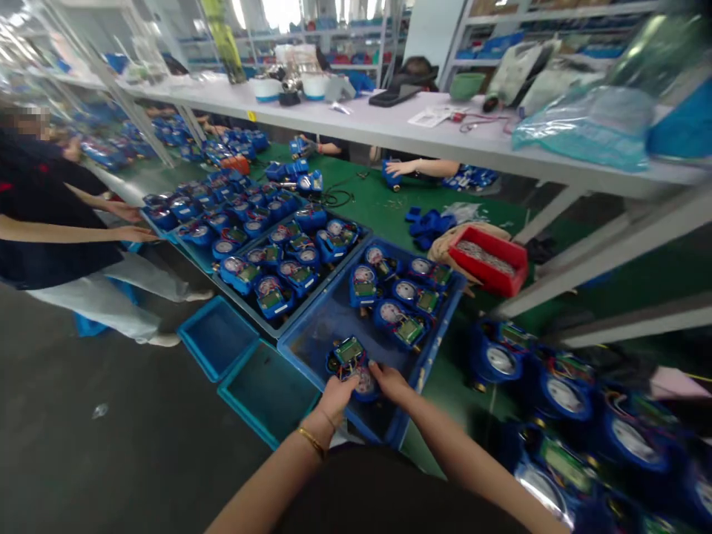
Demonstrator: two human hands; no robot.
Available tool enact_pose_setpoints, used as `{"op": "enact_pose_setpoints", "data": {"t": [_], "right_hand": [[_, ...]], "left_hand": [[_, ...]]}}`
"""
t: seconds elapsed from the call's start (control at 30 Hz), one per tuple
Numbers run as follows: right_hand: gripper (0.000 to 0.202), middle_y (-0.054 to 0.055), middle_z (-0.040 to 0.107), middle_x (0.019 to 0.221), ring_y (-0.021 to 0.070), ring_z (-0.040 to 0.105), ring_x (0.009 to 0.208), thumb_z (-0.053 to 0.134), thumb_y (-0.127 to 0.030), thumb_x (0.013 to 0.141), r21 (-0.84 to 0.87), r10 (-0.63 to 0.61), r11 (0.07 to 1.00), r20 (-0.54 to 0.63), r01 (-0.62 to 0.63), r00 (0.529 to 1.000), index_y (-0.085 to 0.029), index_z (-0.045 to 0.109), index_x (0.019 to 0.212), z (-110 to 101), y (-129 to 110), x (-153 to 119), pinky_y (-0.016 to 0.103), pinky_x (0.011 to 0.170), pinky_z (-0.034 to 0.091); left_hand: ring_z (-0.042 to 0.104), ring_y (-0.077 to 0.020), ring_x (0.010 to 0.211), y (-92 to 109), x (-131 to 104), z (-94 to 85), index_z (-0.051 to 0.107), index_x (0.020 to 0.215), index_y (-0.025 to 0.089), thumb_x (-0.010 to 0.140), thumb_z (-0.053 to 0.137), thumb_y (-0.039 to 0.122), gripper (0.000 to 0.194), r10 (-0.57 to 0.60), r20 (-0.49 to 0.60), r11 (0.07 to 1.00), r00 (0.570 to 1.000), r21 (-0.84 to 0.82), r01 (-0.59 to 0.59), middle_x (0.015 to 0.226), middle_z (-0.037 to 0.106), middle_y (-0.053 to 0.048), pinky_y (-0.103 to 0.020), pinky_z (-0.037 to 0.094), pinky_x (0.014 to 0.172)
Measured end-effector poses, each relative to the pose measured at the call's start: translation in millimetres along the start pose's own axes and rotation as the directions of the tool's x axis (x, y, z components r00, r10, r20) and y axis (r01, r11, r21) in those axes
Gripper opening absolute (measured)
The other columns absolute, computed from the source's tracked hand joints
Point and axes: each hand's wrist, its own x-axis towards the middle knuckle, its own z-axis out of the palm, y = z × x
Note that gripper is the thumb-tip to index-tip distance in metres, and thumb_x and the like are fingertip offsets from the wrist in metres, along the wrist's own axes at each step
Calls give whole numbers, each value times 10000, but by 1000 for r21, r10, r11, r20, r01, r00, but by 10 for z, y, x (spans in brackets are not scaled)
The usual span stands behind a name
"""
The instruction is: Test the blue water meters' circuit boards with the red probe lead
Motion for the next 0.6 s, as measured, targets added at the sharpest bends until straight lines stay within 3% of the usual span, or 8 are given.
{"op": "enact_pose_setpoints", "data": {"t": [0.17, 0.3, 0.47, 0.6], "right_hand": [[363, 90, 582, 1163, 211, 609, 967, 503, -391, 940, 231, -21, 973, 74, 4, 997, -160, 521, 1219, -14, -51, -148, 401, 792, 537], [313, 75, 612, 1090, 195, 625, 922, 515, -347, 941, 327, -54, 944, 55, 33, 997, -141, 548, 1174, 6, -61, -234, 373, 763, 548], [291, 62, 653, 1038, 201, 642, 905, 623, -283, 873, 373, -154, 906, -151, 201, 976, -136, 592, 1122, -109, -27, -538, 392, 803, 542], [459, 70, 666, 1125, 230, 609, 1041, 642, -367, 814, 369, -205, 852, -418, 372, 885, -141, 575, 1207, -322, 153, -1048, 363, 936, 474]], "left_hand": [[614, -180, 888, 100, 141, 82, 592, 1014, 122, 880, 575, 323, 242, -53, -18, 998, 998, -38, 52, 1015, 620, -53, -366, 531, 779], [616, -176, 869, 213, 121, 97, 580, 1049, 128, 887, 564, 317, 250, -47, -11, 998, 999, -32, 46, 1008, 620, -48, -357, 535, 763], [624, -159, 835, 413, -38, 154, 567, 1084, 137, 865, 589, 234, 240, -13, 78, 998, 997, 63, 8, 986, 640, -45, -361, 521, 782], [627, -180, 929, 489, -212, 478, 544, 1133, 141, 773, 668, 157, 381, 100, 237, 987, 966, 95, -126, 1049, 660, -54, -372, 485, 880]]}}
